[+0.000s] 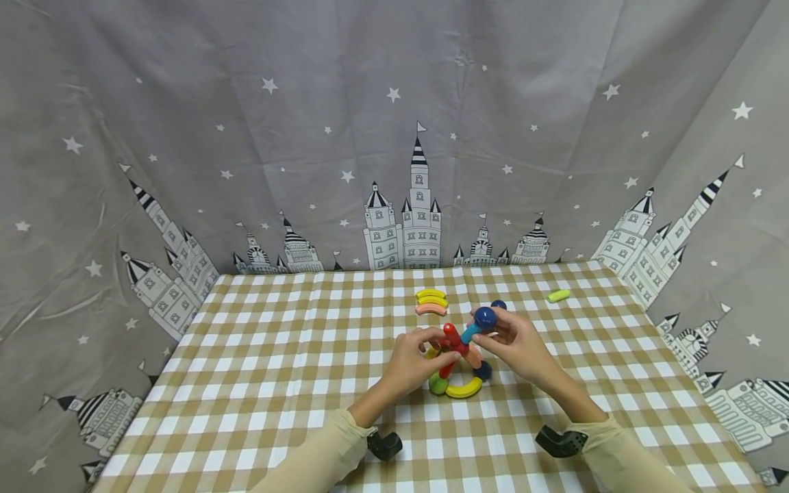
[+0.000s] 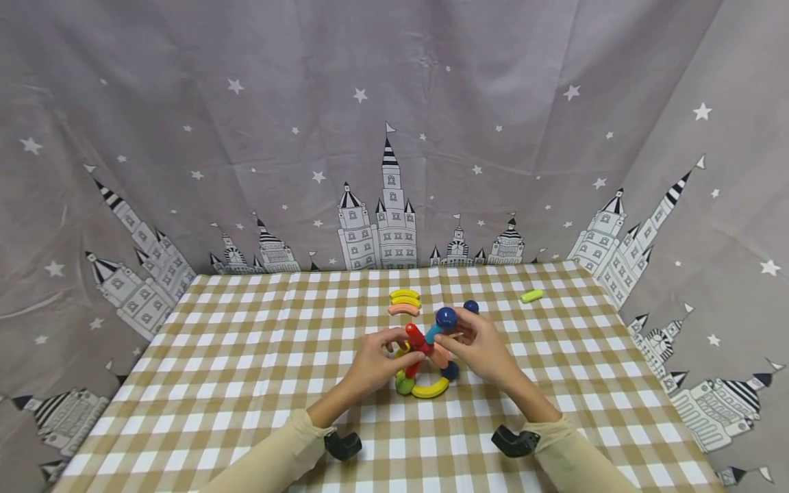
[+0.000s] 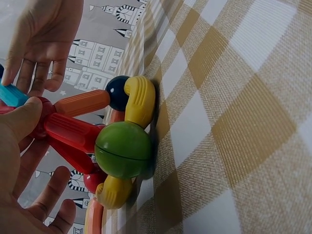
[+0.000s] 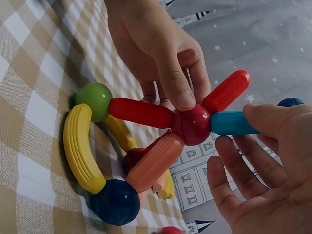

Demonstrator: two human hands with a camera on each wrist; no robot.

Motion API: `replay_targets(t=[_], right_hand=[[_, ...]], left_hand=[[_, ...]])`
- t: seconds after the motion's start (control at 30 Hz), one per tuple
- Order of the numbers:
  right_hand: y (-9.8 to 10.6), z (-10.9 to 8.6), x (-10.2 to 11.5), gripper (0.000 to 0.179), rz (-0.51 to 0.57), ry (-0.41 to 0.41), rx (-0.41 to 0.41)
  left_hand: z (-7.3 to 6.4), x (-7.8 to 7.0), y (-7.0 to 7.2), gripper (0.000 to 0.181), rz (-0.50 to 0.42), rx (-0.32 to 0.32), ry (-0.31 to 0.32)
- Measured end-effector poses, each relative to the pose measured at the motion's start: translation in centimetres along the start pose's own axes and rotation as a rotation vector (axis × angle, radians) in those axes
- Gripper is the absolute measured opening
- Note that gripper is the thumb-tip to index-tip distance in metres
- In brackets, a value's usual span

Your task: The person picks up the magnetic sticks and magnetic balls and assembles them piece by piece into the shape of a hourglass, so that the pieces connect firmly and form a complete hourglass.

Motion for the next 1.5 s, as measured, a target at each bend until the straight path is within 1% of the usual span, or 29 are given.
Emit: replay_targets(t=[0.1, 0.23, 0.37, 0.47, 0.57, 0.73, 0.83, 0.93, 1.07, 1.13, 1.3, 1.4, 1.5], right_hand=[[-0.1, 0.0, -0.1, 0.041, -0.01, -0.007, -0.007], [-0.6, 0.0, -0.5, 0.039, -0.058, -0.011, -0.003], [-1.1, 0.0, -0.8, 0.038, -0.125, -0.036, 0.012], [-1.4, 0.0, -1.1, 0.039, -0.15, -0.055, 0.024], [-1.7, 0.0, -1.3, 0.039, -0.156, -0.062, 0.03], [-2.3, 0.1, -1.9, 0.035, -0.158, -0.06, 0.048], [-2.6, 0.3, -2.4, 0.033, -0.166, -0.072, 0.061], [-2.7, 0.2, -2.7, 0.033, -0.167, -0.088, 0.061], [-2.6, 0.1, -2.9, 0.032, -0.162, -0.09, 0.057], [-2.6, 0.1, -2.8, 0.031, -0.161, -0.083, 0.056], [-2.2, -0.2, -3.0, 0.033, -0.183, -0.076, 0.042], [-1.6, -0.7, -3.2, 0.034, -0.208, -0.099, 0.022], [-0.9, -1.3, -3.3, 0.033, -0.213, -0.113, 0.022]], left_hand=[[0.0, -0.1, 0.1, 0.027, 0.003, -0.005, -0.011], [-0.1, -0.2, 0.4, 0.028, 0.009, -0.006, -0.019], [-0.2, 0.1, 0.8, 0.032, 0.008, -0.008, -0.019], [-0.3, 0.5, 1.1, 0.034, 0.01, -0.013, -0.021], [-0.4, 0.7, 1.5, 0.034, 0.006, -0.015, -0.026], [-0.8, 1.1, 2.6, 0.033, 0.009, -0.049, -0.029], [-1.0, 1.5, 3.2, 0.031, 0.018, -0.069, -0.018], [-1.1, 2.0, 3.5, 0.029, 0.019, -0.069, 0.003], [-0.9, 2.4, 3.7, 0.029, 0.027, -0.066, 0.039], [-0.8, 2.5, 3.7, 0.027, 0.039, -0.072, 0.042], [-0.6, 2.3, 3.7, 0.022, 0.059, -0.092, 0.02], [-0.3, 2.1, 3.6, 0.021, 0.064, -0.089, 0.012], [0.3, 1.9, 3.1, 0.019, 0.059, -0.072, 0.004]])
Point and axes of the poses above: each hand's wrist, its own z-axis towards the middle knuckle, its own y-axis out of the back of the hand, x = y × z, the point moved 10 cm from there along z, towards the middle knuckle
